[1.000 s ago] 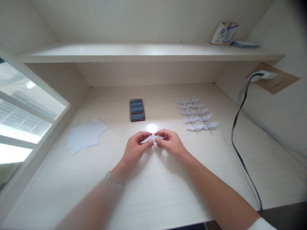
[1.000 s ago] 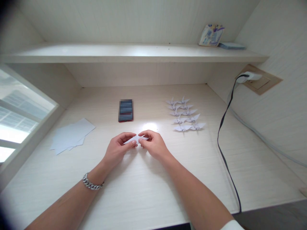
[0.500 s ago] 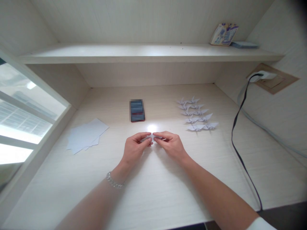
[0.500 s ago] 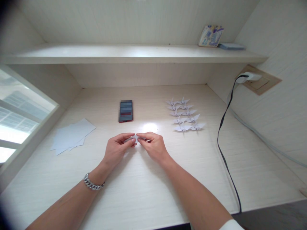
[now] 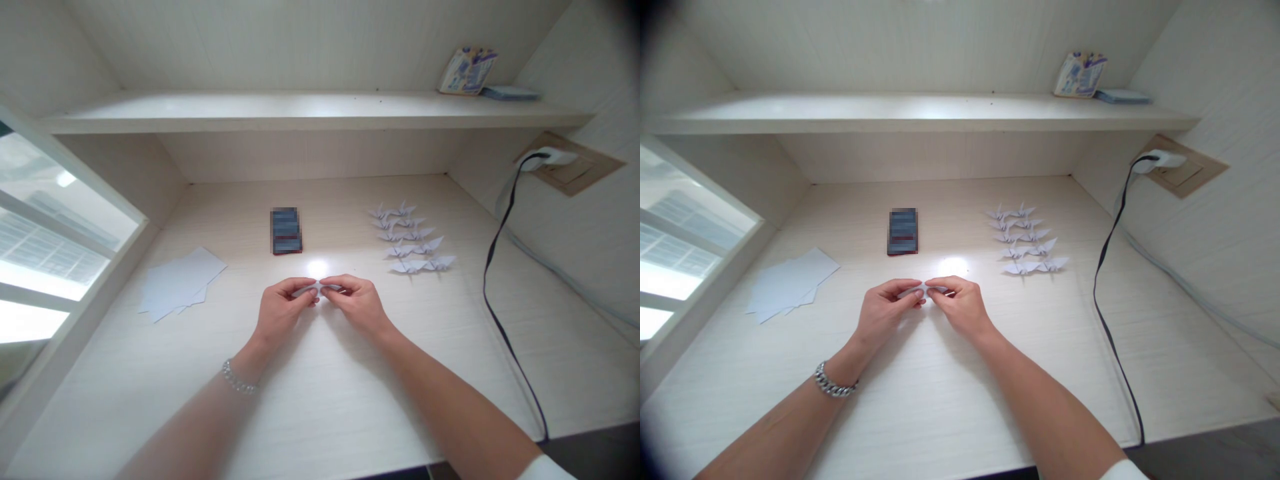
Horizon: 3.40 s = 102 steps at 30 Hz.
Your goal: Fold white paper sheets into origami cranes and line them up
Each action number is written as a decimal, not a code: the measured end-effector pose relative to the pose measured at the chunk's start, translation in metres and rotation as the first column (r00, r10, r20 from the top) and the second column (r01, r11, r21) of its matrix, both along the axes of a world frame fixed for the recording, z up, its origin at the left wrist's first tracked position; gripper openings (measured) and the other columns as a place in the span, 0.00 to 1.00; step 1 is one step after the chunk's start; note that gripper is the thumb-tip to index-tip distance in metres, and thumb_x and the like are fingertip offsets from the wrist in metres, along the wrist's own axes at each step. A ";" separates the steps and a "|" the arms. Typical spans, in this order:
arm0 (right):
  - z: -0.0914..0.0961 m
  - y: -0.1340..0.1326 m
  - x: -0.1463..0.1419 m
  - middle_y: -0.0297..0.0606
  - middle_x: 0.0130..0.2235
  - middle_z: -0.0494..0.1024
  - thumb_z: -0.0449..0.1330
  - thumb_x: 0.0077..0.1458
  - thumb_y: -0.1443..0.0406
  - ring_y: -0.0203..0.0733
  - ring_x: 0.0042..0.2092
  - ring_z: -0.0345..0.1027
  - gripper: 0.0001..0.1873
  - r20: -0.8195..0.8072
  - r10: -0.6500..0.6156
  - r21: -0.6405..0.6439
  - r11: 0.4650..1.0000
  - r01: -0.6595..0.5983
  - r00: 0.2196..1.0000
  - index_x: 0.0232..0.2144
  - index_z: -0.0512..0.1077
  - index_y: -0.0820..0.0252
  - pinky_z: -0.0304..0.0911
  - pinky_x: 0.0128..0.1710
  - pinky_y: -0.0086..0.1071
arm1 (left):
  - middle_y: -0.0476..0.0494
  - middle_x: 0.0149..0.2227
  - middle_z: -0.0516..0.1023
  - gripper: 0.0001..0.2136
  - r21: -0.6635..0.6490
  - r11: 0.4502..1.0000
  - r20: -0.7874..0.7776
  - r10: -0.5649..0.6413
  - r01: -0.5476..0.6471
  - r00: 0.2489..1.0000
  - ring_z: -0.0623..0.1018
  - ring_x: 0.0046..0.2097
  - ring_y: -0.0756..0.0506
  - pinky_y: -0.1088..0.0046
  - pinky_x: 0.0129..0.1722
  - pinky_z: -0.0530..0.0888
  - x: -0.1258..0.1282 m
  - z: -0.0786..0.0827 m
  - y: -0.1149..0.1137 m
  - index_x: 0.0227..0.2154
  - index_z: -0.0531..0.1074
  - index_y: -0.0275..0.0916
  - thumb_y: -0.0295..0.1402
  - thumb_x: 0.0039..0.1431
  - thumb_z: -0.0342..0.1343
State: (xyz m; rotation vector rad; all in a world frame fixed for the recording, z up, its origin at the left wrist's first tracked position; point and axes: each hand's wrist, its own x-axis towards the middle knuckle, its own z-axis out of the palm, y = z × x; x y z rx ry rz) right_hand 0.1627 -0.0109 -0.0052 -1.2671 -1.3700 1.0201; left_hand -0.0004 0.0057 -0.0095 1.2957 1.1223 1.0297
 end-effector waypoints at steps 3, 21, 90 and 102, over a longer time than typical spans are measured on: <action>0.002 0.002 0.003 0.39 0.36 0.79 0.61 0.47 0.65 0.42 0.38 0.72 0.09 -0.017 0.048 -0.072 0.996 -0.049 0.999 0.34 0.77 0.59 0.66 0.38 0.34 | 0.42 0.31 0.79 0.11 -0.009 0.999 -0.023 -0.044 0.043 0.999 0.78 0.32 0.46 0.71 0.33 0.75 -0.001 0.002 -0.001 0.34 0.75 0.35 0.36 0.48 0.61; 0.000 0.003 0.000 0.35 0.27 0.77 0.61 0.41 0.67 0.37 0.29 0.70 0.07 -0.299 0.076 -0.280 0.946 -0.163 0.951 0.27 0.77 0.61 0.67 0.29 0.30 | 0.47 0.26 0.76 0.05 -0.111 0.987 0.037 -0.114 0.117 0.993 0.75 0.27 0.50 0.75 0.27 0.71 0.002 0.008 0.001 0.26 0.73 0.36 0.32 0.45 0.60; 0.000 0.001 -0.002 0.37 0.30 0.78 0.60 0.49 0.64 0.37 0.29 0.71 0.08 -0.140 0.109 -0.176 0.975 -0.133 0.984 0.32 0.75 0.62 0.68 0.29 0.30 | 0.41 0.33 0.79 0.09 -0.069 0.995 0.003 -0.069 0.069 0.998 0.76 0.34 0.46 0.70 0.36 0.72 -0.004 -0.006 0.003 0.31 0.77 0.36 0.34 0.47 0.61; -0.001 0.000 -0.002 0.38 0.31 0.78 0.60 0.49 0.64 0.38 0.31 0.72 0.08 -0.133 0.146 -0.127 0.978 -0.163 0.980 0.33 0.76 0.61 0.68 0.31 0.31 | 0.44 0.28 0.78 0.06 -0.121 0.992 0.069 -0.040 0.048 0.997 0.75 0.31 0.48 0.73 0.33 0.70 -0.002 -0.004 0.005 0.27 0.77 0.36 0.31 0.44 0.62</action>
